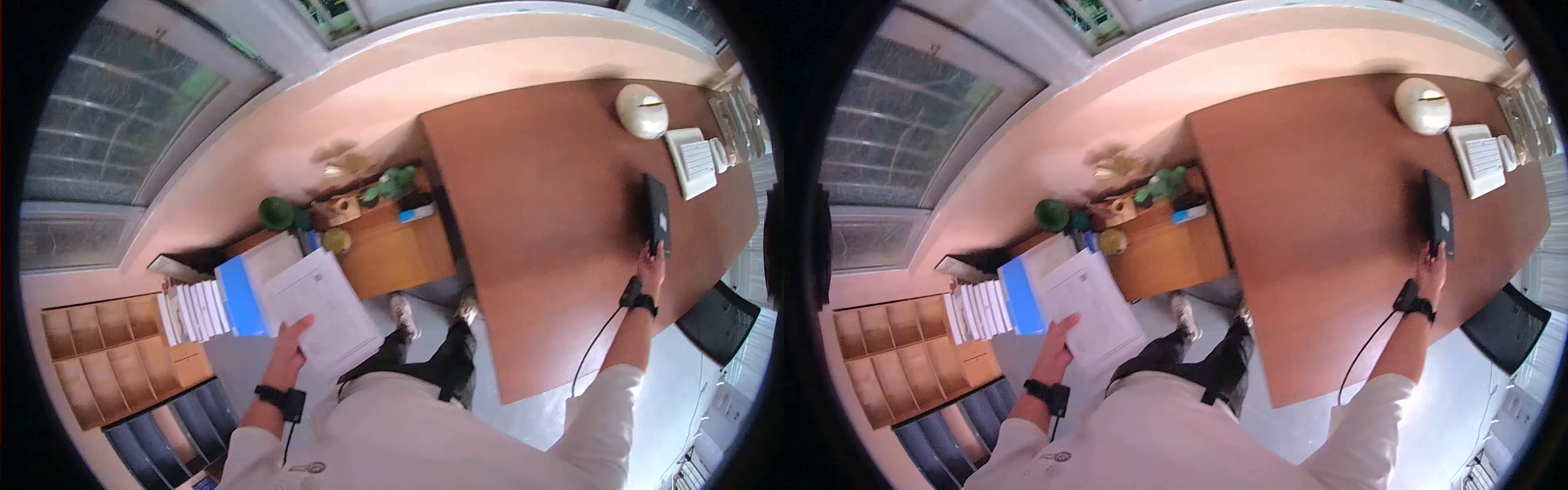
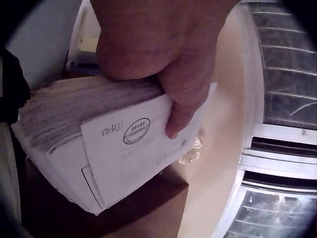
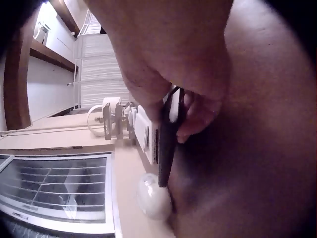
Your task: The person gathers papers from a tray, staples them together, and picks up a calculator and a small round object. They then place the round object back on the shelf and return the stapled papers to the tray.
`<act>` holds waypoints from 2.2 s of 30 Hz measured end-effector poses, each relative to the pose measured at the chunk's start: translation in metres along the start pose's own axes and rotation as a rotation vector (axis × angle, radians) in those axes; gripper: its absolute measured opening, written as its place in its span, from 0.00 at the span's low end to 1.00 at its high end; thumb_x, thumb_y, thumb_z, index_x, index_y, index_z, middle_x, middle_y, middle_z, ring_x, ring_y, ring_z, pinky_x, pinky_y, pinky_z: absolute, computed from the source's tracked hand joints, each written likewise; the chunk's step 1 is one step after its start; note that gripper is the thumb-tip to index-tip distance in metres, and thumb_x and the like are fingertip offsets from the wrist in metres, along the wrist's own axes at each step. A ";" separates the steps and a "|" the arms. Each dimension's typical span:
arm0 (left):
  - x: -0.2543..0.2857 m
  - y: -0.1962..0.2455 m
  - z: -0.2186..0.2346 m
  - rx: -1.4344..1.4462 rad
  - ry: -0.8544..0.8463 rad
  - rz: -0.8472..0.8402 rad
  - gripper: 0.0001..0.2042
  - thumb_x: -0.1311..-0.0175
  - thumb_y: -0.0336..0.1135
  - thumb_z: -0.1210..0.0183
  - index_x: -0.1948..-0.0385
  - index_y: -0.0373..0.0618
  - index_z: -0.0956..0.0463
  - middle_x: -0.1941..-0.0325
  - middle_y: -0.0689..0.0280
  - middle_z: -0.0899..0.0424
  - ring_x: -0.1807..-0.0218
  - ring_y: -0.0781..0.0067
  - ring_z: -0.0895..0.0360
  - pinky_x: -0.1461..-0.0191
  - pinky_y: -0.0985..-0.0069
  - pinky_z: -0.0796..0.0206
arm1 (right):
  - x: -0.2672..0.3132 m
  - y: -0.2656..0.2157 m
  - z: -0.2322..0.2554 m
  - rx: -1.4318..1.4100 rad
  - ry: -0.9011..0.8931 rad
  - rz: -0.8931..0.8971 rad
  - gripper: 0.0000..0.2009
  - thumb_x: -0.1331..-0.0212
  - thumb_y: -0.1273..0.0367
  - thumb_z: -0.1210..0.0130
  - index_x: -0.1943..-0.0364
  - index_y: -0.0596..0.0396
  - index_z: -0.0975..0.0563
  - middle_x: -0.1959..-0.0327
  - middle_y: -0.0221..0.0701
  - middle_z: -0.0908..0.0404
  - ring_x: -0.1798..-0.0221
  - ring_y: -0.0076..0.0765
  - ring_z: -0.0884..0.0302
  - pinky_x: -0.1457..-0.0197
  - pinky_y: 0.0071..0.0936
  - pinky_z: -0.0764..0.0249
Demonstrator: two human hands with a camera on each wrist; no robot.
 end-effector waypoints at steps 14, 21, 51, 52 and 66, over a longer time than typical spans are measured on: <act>-0.103 -0.034 -0.029 0.148 -0.579 0.149 0.27 0.47 0.28 0.35 0.44 0.39 0.33 0.47 0.59 0.23 0.45 0.60 0.25 0.41 0.61 0.32 | 0.381 0.195 -0.048 0.453 -0.159 -0.254 0.12 0.38 0.62 0.46 0.58 0.56 0.27 0.67 0.35 0.18 0.74 0.34 0.19 0.73 0.25 0.20; -0.176 -0.129 -0.113 0.260 -0.699 0.229 0.27 0.51 0.24 0.32 0.47 0.39 0.31 0.48 0.60 0.22 0.46 0.64 0.25 0.42 0.63 0.33 | 0.424 0.211 -0.062 0.677 -0.300 -0.243 0.22 0.37 0.60 0.47 0.45 0.58 0.34 0.58 0.41 0.19 0.65 0.41 0.17 0.69 0.30 0.18; -0.155 -0.136 0.027 -0.606 -0.371 0.351 0.17 0.34 0.50 0.46 0.52 0.48 0.28 0.57 0.65 0.20 0.53 0.72 0.23 0.50 0.69 0.32 | 0.354 0.500 -0.017 0.373 -0.262 -0.659 0.17 0.34 0.65 0.48 0.44 0.54 0.34 0.52 0.35 0.23 0.50 0.41 0.21 0.50 0.39 0.21; -0.138 -0.124 0.039 -0.610 -0.399 0.337 0.17 0.34 0.50 0.46 0.53 0.48 0.27 0.58 0.64 0.19 0.54 0.71 0.22 0.50 0.69 0.32 | 0.333 0.526 0.004 0.437 -0.274 -0.732 0.19 0.35 0.63 0.48 0.44 0.55 0.35 0.51 0.37 0.24 0.49 0.42 0.23 0.49 0.40 0.22; -0.109 -0.074 0.012 -1.295 -0.859 -0.509 0.14 0.39 0.41 0.40 0.61 0.39 0.25 0.65 0.58 0.18 0.61 0.66 0.19 0.57 0.71 0.28 | 0.447 0.357 0.060 1.447 -0.637 -0.281 0.18 0.42 0.54 0.49 0.56 0.51 0.21 0.65 0.35 0.16 0.67 0.36 0.17 0.60 0.34 0.23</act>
Point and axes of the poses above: each hand's wrist, its own x-axis away from the middle knuckle, its own z-axis out of the back of the hand, y = z × x, the point moved 4 cm from there along -x, towards the middle knuckle
